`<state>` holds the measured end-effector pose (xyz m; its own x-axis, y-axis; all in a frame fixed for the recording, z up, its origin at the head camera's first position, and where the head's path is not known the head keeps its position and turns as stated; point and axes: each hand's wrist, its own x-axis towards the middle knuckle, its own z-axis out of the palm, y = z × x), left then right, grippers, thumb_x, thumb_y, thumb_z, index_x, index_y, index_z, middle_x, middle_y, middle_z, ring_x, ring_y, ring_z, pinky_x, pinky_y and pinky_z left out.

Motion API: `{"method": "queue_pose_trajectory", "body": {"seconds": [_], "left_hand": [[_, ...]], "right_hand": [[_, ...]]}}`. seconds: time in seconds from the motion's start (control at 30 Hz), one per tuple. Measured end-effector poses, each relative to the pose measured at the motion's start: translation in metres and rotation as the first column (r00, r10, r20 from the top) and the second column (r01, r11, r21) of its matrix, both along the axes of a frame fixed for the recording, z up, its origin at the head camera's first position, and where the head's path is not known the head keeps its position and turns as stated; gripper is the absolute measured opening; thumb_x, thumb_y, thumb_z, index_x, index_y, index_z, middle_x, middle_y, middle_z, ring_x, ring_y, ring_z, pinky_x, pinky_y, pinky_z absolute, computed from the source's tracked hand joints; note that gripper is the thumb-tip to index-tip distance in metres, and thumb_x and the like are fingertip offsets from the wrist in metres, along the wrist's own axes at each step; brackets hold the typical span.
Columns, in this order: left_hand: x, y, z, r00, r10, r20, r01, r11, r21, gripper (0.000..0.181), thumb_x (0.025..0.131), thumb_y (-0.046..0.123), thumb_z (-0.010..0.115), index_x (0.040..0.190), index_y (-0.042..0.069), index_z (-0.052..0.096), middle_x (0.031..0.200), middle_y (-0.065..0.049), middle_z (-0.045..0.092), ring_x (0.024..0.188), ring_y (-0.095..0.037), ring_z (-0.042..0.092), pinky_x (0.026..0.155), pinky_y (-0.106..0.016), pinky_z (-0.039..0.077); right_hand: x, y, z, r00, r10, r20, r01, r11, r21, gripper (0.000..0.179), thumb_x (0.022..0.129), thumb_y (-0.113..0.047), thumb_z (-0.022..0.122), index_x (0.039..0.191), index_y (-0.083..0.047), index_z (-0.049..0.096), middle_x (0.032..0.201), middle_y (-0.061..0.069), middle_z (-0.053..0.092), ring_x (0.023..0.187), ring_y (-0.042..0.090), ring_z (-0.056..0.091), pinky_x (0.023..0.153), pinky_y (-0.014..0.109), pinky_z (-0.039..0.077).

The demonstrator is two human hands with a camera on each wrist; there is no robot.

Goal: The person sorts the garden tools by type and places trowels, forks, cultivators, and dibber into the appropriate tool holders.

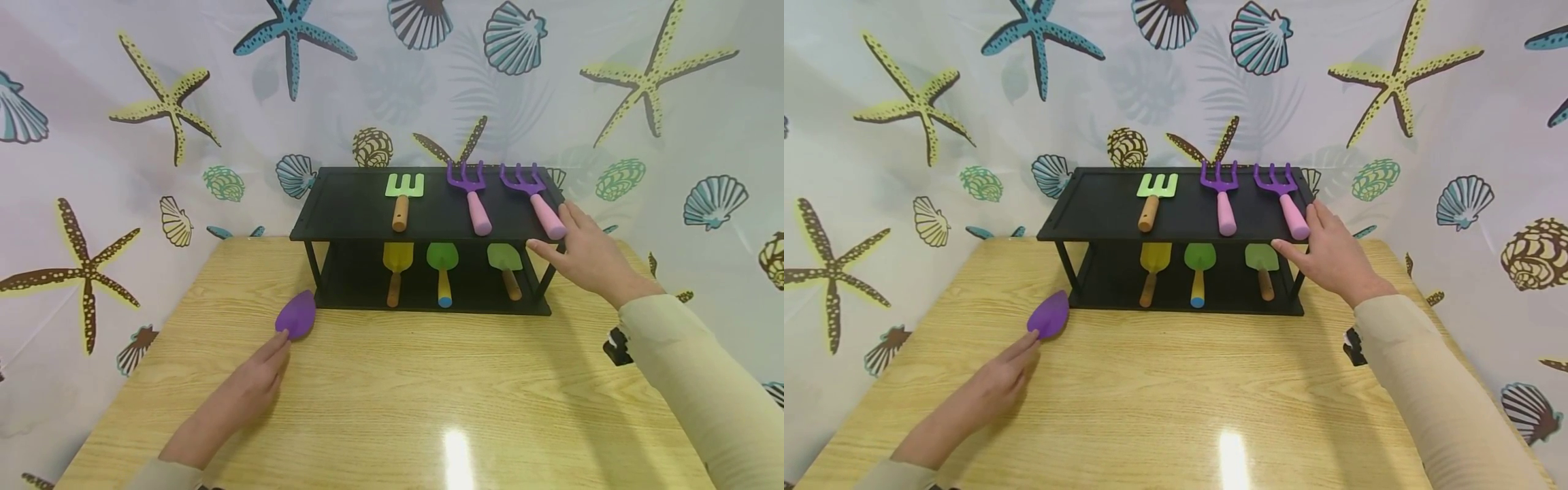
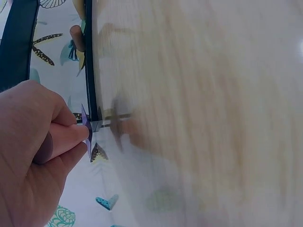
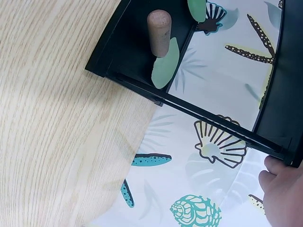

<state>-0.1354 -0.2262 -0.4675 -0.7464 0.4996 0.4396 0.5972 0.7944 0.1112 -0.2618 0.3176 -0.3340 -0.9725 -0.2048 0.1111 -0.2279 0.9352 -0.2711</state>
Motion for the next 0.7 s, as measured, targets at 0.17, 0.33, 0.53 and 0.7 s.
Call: {"method": "queue_pose_trajectory", "body": {"seconds": [0.17,0.33,0.53,0.7], "left_hand": [[0.000,0.006,0.002,1.000,-0.027,-0.002,0.027,1.000,0.014,0.040,0.086,-0.009,0.064,0.125,-0.017,0.057,0.135,-0.033,0.055,0.120,-0.044,0.060,0.096,-0.044,0.052],[-0.003,0.013,0.004,0.999,-0.029,0.034,0.029,1.000,0.007,0.039,0.088,-0.008,0.062,0.126,-0.017,0.057,0.137,-0.033,0.053,0.122,-0.044,0.059,0.099,-0.046,0.050],[-0.006,0.026,0.011,0.987,0.007,0.160,-0.005,1.000,-0.011,0.038,0.093,-0.006,0.056,0.131,-0.014,0.055,0.144,-0.029,0.049,0.131,-0.041,0.052,0.106,-0.046,0.046],[-0.015,0.036,0.012,0.993,-0.033,0.113,0.035,0.999,-0.017,0.035,0.093,-0.006,0.055,0.127,-0.015,0.057,0.143,-0.030,0.050,0.131,-0.041,0.053,0.107,-0.044,0.046]], "right_hand": [[0.000,0.000,0.001,1.000,-0.002,0.001,0.002,1.000,0.002,0.106,0.094,-0.070,0.043,0.156,0.004,-0.002,0.164,0.029,-0.005,0.149,0.051,0.006,0.118,0.068,0.013],[0.001,-0.001,0.001,1.000,-0.002,0.001,0.002,1.000,0.003,0.106,0.094,-0.070,0.043,0.156,0.004,-0.002,0.164,0.029,-0.005,0.149,0.052,0.006,0.118,0.068,0.013],[0.002,-0.001,0.002,1.000,-0.001,0.006,0.001,1.000,0.001,0.106,0.094,-0.070,0.043,0.156,0.004,-0.002,0.164,0.028,-0.005,0.149,0.052,0.006,0.118,0.068,0.013],[0.002,-0.002,0.003,1.000,-0.001,0.005,0.001,1.000,-0.007,0.106,0.095,-0.069,0.043,0.156,0.005,-0.002,0.164,0.029,-0.005,0.149,0.051,0.006,0.118,0.068,0.013]]}}
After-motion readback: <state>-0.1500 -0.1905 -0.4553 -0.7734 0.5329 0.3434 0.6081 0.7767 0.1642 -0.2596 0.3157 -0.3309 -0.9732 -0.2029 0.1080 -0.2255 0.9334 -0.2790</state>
